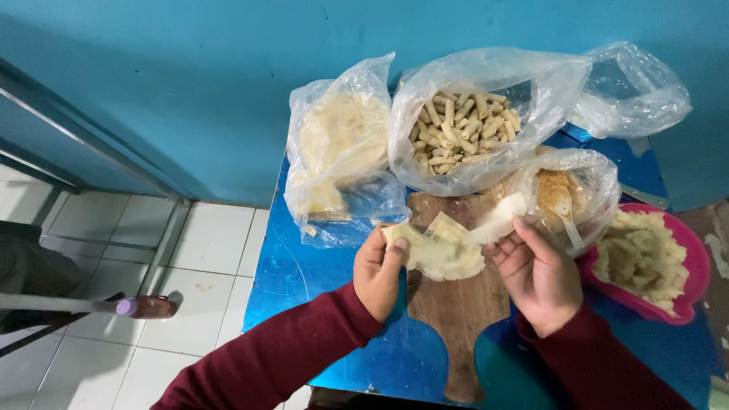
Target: The person spoons a brown powder from a plastic bag onto square pastry wrappers on a wooden board, then folds the wrappers over the filling into triangles and stacks the folded pieces on the board. They repeat this for several wrappers, occasionally pressing the folded pieces flat by hand.
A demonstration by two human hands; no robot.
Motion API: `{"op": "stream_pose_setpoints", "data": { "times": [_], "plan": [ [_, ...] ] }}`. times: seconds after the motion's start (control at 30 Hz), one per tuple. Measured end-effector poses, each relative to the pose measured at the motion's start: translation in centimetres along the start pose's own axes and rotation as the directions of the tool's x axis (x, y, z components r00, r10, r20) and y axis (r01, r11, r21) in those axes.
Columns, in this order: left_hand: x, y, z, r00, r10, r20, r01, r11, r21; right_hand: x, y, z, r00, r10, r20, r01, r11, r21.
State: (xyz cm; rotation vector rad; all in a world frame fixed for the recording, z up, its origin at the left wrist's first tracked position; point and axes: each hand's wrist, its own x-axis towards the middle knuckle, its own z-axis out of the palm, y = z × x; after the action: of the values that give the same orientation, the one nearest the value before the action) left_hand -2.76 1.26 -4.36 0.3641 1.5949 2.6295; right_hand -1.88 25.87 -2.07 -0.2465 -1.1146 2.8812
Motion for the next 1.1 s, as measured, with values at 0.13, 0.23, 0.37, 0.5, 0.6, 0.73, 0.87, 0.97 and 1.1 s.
{"op": "stream_pose_setpoints", "data": {
  "times": [0.13, 0.23, 0.37, 0.5, 0.6, 0.73, 0.87, 0.97, 1.1],
  "plan": [
    [0.1, 0.1, -0.2, 0.999, 0.032, -0.021, -0.033, 0.998, -0.055, -0.5, -0.8, 1.2, 0.978, -0.204, 0.037, 0.193, 0.83, -0.523],
    [0.2, 0.2, -0.1, 0.996, 0.071, -0.06, -0.071, 0.997, -0.004, -2.1, -1.5, 3.4, 0.9, -0.313, 0.304, 0.319, -0.004, -0.948],
    [0.4, 0.5, -0.2, 0.996, 0.071, -0.061, -0.074, 0.997, -0.033, -4.5, 0.1, 6.4, 0.757, -0.113, 0.644, 0.558, -0.401, -0.726],
    [0.4, 0.5, -0.1, 0.997, 0.063, -0.038, -0.065, 0.996, -0.064, -4.9, 0.7, 7.8, 0.743, -0.06, 0.667, 0.597, -0.392, -0.7],
    [0.5, 0.5, -0.1, 0.997, 0.057, -0.045, -0.059, 0.996, -0.063, -5.3, 0.7, 8.0, 0.746, -0.053, 0.664, 0.595, -0.395, -0.7],
    [0.4, 0.3, -0.2, 0.997, 0.061, -0.046, -0.063, 0.997, -0.045, -5.6, 0.9, 8.0, 0.746, -0.042, 0.665, 0.603, -0.381, -0.701],
    [0.3, 0.2, -0.3, 0.998, 0.052, -0.044, -0.053, 0.998, -0.021, -5.5, 0.8, 7.8, 0.742, 0.016, 0.67, 0.627, -0.368, -0.686],
    [0.3, 0.1, -0.2, 1.0, 0.026, -0.015, -0.026, 0.999, -0.023, -5.4, 0.5, 7.8, 0.772, 0.001, 0.635, 0.604, -0.312, -0.733],
    [0.1, 0.2, 0.1, 0.997, 0.019, 0.07, -0.019, 1.0, 0.005, -5.4, 0.4, 8.0, 0.918, -0.082, 0.388, 0.375, -0.137, -0.917]
  ]
}}
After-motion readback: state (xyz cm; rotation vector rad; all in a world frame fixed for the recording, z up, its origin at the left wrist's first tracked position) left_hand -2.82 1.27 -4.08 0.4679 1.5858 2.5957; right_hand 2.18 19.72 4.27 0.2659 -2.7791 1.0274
